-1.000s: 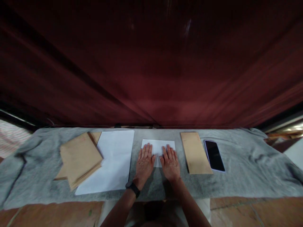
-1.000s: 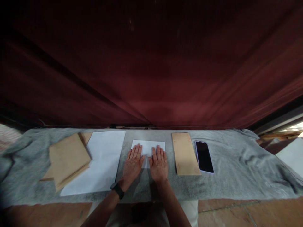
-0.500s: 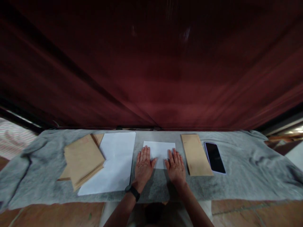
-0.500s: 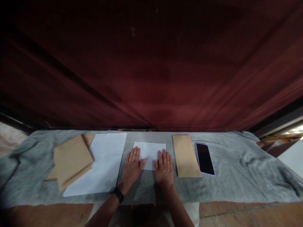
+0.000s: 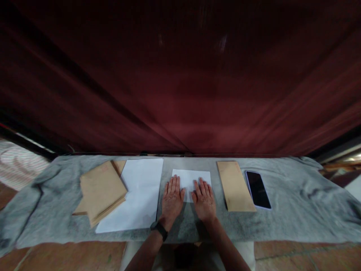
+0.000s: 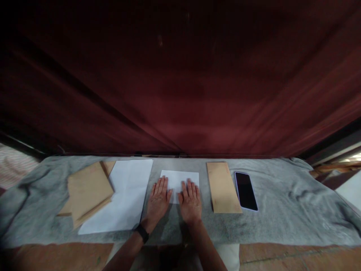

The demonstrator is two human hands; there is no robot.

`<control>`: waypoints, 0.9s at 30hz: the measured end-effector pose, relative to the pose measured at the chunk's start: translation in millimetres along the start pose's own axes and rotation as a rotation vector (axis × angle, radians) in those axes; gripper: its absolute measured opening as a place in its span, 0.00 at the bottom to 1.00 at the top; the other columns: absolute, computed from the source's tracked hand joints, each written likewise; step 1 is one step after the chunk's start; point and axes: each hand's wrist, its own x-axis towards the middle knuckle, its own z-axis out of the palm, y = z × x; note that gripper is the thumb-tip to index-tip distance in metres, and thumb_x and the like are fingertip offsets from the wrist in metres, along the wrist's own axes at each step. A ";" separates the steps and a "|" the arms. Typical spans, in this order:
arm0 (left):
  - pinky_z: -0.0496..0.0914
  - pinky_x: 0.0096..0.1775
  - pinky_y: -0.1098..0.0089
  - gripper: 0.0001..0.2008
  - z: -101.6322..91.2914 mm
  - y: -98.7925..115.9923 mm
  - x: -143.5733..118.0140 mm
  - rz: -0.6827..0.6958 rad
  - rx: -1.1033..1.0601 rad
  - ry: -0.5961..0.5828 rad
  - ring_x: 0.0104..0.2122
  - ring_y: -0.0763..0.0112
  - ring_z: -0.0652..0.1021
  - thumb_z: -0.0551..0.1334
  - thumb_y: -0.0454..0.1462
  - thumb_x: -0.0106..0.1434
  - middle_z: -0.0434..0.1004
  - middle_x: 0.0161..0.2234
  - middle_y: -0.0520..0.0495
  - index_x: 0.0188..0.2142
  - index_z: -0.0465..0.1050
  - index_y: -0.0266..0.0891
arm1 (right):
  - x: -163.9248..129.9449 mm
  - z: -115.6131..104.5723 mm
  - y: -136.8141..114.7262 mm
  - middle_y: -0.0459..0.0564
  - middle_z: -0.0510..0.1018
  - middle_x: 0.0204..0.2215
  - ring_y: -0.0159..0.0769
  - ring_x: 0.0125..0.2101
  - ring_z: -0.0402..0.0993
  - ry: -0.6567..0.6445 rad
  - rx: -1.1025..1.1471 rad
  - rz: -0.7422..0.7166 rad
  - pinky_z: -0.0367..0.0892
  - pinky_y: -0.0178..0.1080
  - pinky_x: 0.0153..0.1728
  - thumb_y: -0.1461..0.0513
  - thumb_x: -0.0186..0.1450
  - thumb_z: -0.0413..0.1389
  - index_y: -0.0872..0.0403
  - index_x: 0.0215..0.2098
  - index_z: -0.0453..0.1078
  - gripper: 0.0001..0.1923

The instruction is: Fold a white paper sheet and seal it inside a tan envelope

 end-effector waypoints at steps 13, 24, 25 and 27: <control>0.54 0.69 0.48 0.27 5.0 13.9 51.2 0.160 -0.049 -0.018 0.71 0.55 0.59 0.47 0.41 0.75 0.60 0.70 0.38 0.70 0.59 0.35 | -12.8 -6.5 12.5 0.61 0.60 0.70 0.52 0.69 0.58 0.068 -0.032 -0.020 0.57 0.55 0.65 0.56 0.76 0.47 0.55 0.71 0.58 0.27; 0.63 0.61 0.52 0.22 -11.5 -6.6 87.0 0.223 -0.029 -0.148 0.59 0.53 0.72 0.55 0.43 0.73 0.73 0.60 0.37 0.62 0.69 0.38 | -10.9 -7.5 10.8 0.59 0.61 0.70 0.51 0.68 0.61 0.024 -0.029 0.018 0.56 0.54 0.66 0.54 0.76 0.47 0.53 0.71 0.59 0.28; 0.64 0.60 0.53 0.21 -15.3 -7.2 91.2 0.228 -0.030 -0.174 0.58 0.52 0.73 0.57 0.43 0.72 0.74 0.59 0.37 0.60 0.70 0.38 | -10.9 -7.6 10.9 0.59 0.61 0.70 0.51 0.68 0.60 0.024 -0.031 0.014 0.56 0.54 0.66 0.54 0.76 0.47 0.53 0.71 0.59 0.28; 0.64 0.59 0.53 0.20 -22.1 -8.3 100.2 0.230 -0.034 -0.217 0.57 0.51 0.73 0.61 0.43 0.69 0.74 0.57 0.38 0.57 0.72 0.38 | -10.9 -7.6 11.3 0.59 0.61 0.70 0.51 0.68 0.60 0.031 -0.032 0.000 0.56 0.54 0.66 0.54 0.76 0.47 0.53 0.71 0.59 0.28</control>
